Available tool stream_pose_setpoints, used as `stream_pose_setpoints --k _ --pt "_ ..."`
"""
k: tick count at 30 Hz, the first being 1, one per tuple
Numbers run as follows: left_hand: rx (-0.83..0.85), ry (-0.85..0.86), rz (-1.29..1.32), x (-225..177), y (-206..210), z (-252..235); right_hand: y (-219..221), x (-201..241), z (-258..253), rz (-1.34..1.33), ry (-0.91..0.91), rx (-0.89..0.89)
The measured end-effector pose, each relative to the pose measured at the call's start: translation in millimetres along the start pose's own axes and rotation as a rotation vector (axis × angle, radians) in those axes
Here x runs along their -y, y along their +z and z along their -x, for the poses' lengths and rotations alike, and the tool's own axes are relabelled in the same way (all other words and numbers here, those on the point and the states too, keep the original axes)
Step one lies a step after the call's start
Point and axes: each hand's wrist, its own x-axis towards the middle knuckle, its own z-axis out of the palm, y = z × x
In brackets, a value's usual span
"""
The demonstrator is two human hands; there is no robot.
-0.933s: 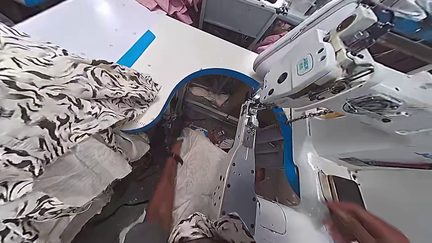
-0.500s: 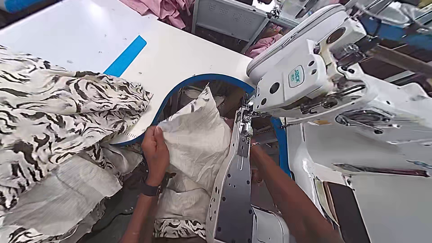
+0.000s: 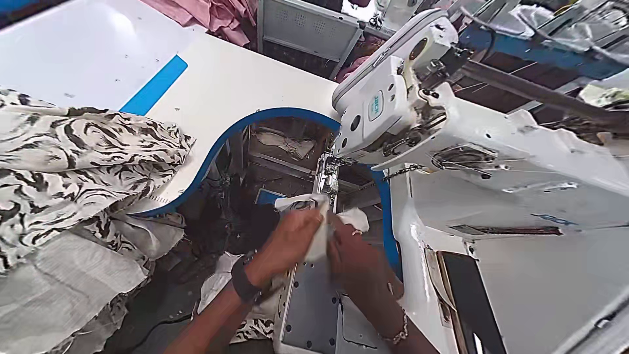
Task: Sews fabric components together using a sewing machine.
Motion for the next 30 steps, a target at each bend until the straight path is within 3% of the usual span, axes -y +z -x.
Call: stream_pose_setpoints --k 2,3,6,7,9,11,12,14,16,20,23,30 --pt "0.272 -0.056 0.254 -8.0 11.8 13.2 -1.4 -5.1 12.8 -0.02 -0.213 -0.099" --pt "0.278 -0.055 0.28 -2.0 7.5 10.4 -0.6 -11.4 17.4 -0.03 -0.28 -0.115" --pt "-0.246 0.121 -0.231 13.8 3.7 -33.8 6.2 -8.4 22.4 -0.083 -0.337 -0.134" --pt "-0.331 0.161 -0.351 15.7 10.9 -48.0 5.2 -6.2 20.6 -0.075 -0.278 -0.113" --pt "-0.388 0.196 -0.527 15.3 33.3 -50.3 -6.0 -17.0 8.6 -0.037 0.086 0.057" --pt "-0.297 0.091 -0.617 13.5 42.0 -33.1 -17.7 -58.4 -14.5 -0.168 0.518 0.369" --pt "-0.255 0.057 -0.653 12.6 39.8 -32.0 -15.5 -72.8 -21.0 -0.202 0.569 0.412" --pt "-0.168 -0.014 -0.679 4.7 36.0 -45.1 -18.6 -60.9 -33.6 -0.177 0.469 0.325" --pt "-0.152 -0.019 -0.651 -3.5 30.2 -61.1 -12.2 -36.4 -40.6 -0.201 0.342 0.115" --pt "-0.326 0.384 -0.718 22.7 25.3 -53.1 6.9 -37.4 -29.7 -0.233 0.169 -0.149" --pt "-0.429 0.581 -0.826 40.2 28.4 -47.9 4.3 -49.7 -29.0 -0.363 0.087 -0.113" --pt "-0.353 0.655 -0.867 40.9 16.7 -61.7 4.7 -55.6 -30.3 -0.305 -0.063 0.1"
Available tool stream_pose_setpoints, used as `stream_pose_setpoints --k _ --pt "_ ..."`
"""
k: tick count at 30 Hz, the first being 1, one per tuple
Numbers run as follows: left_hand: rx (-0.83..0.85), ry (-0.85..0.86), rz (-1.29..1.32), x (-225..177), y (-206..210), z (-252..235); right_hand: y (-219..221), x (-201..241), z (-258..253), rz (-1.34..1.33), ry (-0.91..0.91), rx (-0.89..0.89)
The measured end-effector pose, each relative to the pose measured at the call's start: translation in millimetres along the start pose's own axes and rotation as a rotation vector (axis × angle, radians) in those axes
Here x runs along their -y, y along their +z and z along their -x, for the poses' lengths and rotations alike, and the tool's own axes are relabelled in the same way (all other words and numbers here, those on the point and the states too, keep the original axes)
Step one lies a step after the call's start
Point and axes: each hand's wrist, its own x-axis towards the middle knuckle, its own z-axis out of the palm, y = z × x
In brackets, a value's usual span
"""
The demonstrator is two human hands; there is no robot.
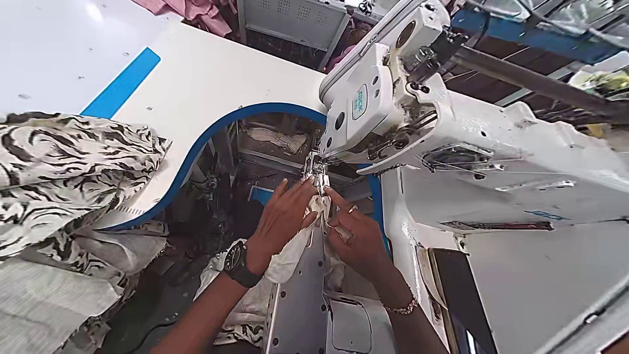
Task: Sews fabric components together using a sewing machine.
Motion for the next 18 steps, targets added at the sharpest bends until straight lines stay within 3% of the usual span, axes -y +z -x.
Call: stream_pose_setpoints --k 6,10,12,16,18 --pt "0.03 0.024 -0.071 -0.5 -1.1 0.5 -4.5 9.0 1.7 0.192 -0.047 0.129" --pt "0.012 0.079 -0.086 1.8 -1.9 -2.7 -9.7 15.4 -5.1 0.308 -0.086 0.11" --pt "0.032 0.037 -0.002 -1.6 -3.2 1.6 -3.4 14.0 -7.4 0.166 -0.042 0.1" --pt "0.011 -0.064 0.21 -6.0 -5.8 -0.8 13.5 6.5 -13.7 -0.507 0.225 0.087" --pt "-0.001 -0.032 0.198 -6.6 -3.1 0.3 20.2 8.6 -18.8 -0.578 0.27 0.054"
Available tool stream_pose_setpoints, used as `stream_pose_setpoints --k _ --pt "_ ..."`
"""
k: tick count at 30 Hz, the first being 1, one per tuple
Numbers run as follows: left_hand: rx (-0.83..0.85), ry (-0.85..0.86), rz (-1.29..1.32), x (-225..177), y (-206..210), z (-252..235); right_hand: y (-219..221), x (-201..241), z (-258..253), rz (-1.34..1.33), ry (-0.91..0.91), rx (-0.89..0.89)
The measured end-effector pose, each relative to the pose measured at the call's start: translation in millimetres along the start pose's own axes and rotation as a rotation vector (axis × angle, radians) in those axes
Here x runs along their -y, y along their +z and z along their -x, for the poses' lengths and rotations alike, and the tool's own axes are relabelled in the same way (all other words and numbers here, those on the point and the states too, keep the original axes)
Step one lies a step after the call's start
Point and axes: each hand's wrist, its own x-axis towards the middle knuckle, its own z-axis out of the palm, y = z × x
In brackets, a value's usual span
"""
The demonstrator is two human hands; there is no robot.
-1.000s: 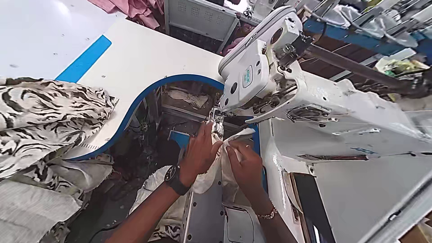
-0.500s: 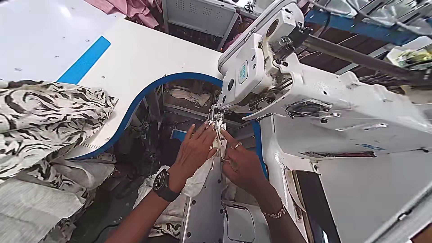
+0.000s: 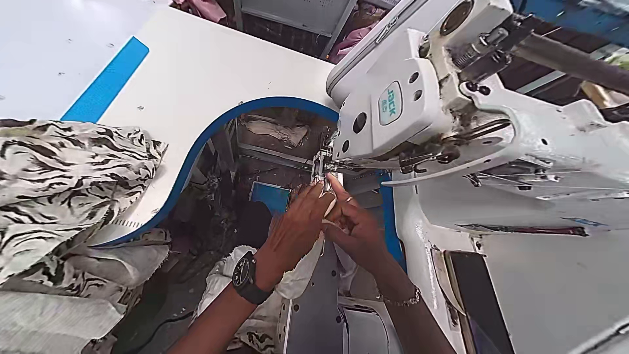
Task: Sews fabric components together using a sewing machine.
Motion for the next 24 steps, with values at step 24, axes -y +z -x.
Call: stream_pose_setpoints --k 24 --pt "0.356 -0.496 0.318 -32.7 -51.3 17.6 -9.1 40.5 80.6 0.794 0.264 -0.025"
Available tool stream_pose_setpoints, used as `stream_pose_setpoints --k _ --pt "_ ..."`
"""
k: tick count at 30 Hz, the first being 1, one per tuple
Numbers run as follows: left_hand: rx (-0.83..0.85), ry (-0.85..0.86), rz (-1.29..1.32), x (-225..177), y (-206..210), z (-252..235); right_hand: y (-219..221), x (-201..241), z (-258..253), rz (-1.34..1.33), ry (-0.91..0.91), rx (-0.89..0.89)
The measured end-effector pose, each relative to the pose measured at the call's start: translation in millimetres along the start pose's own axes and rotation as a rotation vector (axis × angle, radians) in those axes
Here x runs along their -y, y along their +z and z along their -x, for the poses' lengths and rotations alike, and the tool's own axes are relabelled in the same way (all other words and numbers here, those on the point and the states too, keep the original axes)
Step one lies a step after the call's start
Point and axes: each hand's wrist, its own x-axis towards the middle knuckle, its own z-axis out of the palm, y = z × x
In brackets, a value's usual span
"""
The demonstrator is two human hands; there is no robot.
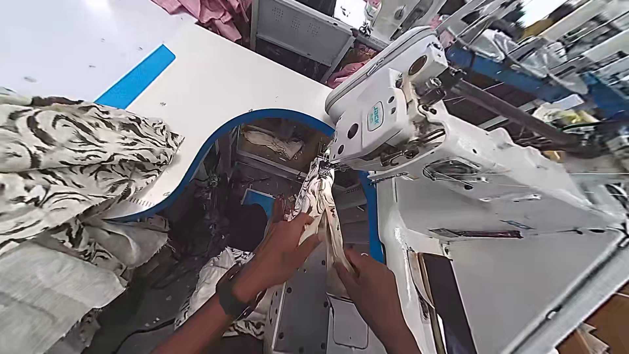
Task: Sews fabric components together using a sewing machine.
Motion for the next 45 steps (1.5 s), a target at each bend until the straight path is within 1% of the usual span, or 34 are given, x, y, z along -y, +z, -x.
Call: stream_pose_setpoints --k 1,2,3,4,5,6,7,8,9,10,11,12,13,15,17,19,20,23,26,28,31,34,37,39,41,42,43,44,45 --pt "0.073 -0.04 -0.002 -4.1 -3.3 14.2 -1.0 -26.0 7.0 -0.094 0.05 0.202" --pt "0.076 -0.026 -0.028 -5.2 -3.3 23.6 -0.2 -49.2 8.3 -0.195 0.052 0.364" --pt "0.036 0.028 -0.051 -3.0 1.3 31.0 -1.6 -60.5 11.5 -0.233 -0.035 0.418" --pt "-0.028 0.096 -0.061 0.4 7.6 34.0 -9.3 -51.5 13.8 -0.17 -0.189 0.34" --pt "-0.1 0.158 -0.071 3.8 13.9 33.2 -23.4 -23.1 16.2 -0.008 -0.351 0.226" --pt "-0.163 0.203 -0.083 6.9 21.1 32.1 -37.2 13.9 23.8 0.145 -0.456 0.15" --pt "-0.215 0.231 -0.093 8.5 27.9 28.7 -46.0 47.6 32.2 0.256 -0.492 0.118" --pt "-0.242 0.228 -0.098 7.4 32.3 26.5 -45.2 68.9 41.0 0.308 -0.486 0.137" --pt "-0.225 0.195 -0.101 4.9 28.7 24.2 -34.7 78.9 44.9 0.318 -0.451 0.184" --pt "-0.181 0.142 -0.088 0.9 21.6 20.9 -26.0 81.3 43.1 0.32 -0.371 0.258" --pt "-0.135 0.1 -0.069 -1.0 15.3 20.6 -26.2 82.0 38.8 0.306 -0.254 0.343" --pt "-0.118 0.098 -0.054 0.5 13.7 24.5 -34.0 81.5 35.1 0.301 -0.198 0.356" --pt "-0.155 0.164 -0.066 7.9 18.8 31.7 -45.8 85.7 34.5 0.31 -0.189 0.33" --pt "-0.308 0.324 -0.12 20.4 31.2 36.2 -63.0 94.0 28.7 0.352 -0.213 0.305" --pt "-0.443 0.436 -0.173 28.4 35.7 24.6 -57.7 91.1 20.5 0.353 -0.192 0.392" --pt "-0.474 0.472 -0.168 26.9 39.1 11.7 -53.2 85.7 13.8 0.378 -0.099 0.489" --pt "-0.46 0.455 -0.175 24.6 40.1 11.1 -53.6 87.0 13.4 0.402 -0.087 0.488" --pt "-0.398 0.366 -0.228 15.0 41.2 22.2 -62.2 89.1 13.0 0.481 -0.19 0.397" --pt "-0.386 0.348 -0.247 18.0 35.8 26.7 -60.7 79.9 1.2 0.405 -0.158 0.488" --pt "-0.326 0.346 -0.219 21.4 37.2 32.2 -57.0 78.3 2.7 0.419 -0.169 0.463" --pt "-0.247 0.417 -0.199 22.7 29.3 30.4 -56.8 75.5 0.6 0.395 -0.221 0.417" --pt "-0.308 0.548 -0.193 30.6 30.6 22.4 -53.6 67.8 -2.6 0.361 -0.202 0.444" --pt "-0.389 0.616 -0.161 35.3 35.9 13.9 -49.2 75.1 -8.8 0.432 -0.24 0.327" --pt "-0.423 0.593 -0.145 34.5 36.4 5.7 -47.3 79.0 -21.4 0.494 -0.299 0.28" --pt "-0.472 0.55 -0.138 31.9 40.7 -4.1 -41.6 80.0 -34.5 0.52 -0.323 0.286" --pt "-0.487 0.519 -0.124 30.8 42.3 -8.1 -38.5 80.2 -40.5 0.501 -0.307 0.308" --pt "-0.476 0.475 -0.092 30.9 40.2 -9.3 -35.4 78.7 -46.3 0.459 -0.294 0.329" --pt "-0.434 0.414 -0.035 32.0 36.2 -6.1 -33.0 71.9 -49.3 0.408 -0.292 0.337" --pt "-0.362 0.341 0.042 34.9 29.6 2.5 -34.7 63.0 -49.3 0.354 -0.245 0.399"
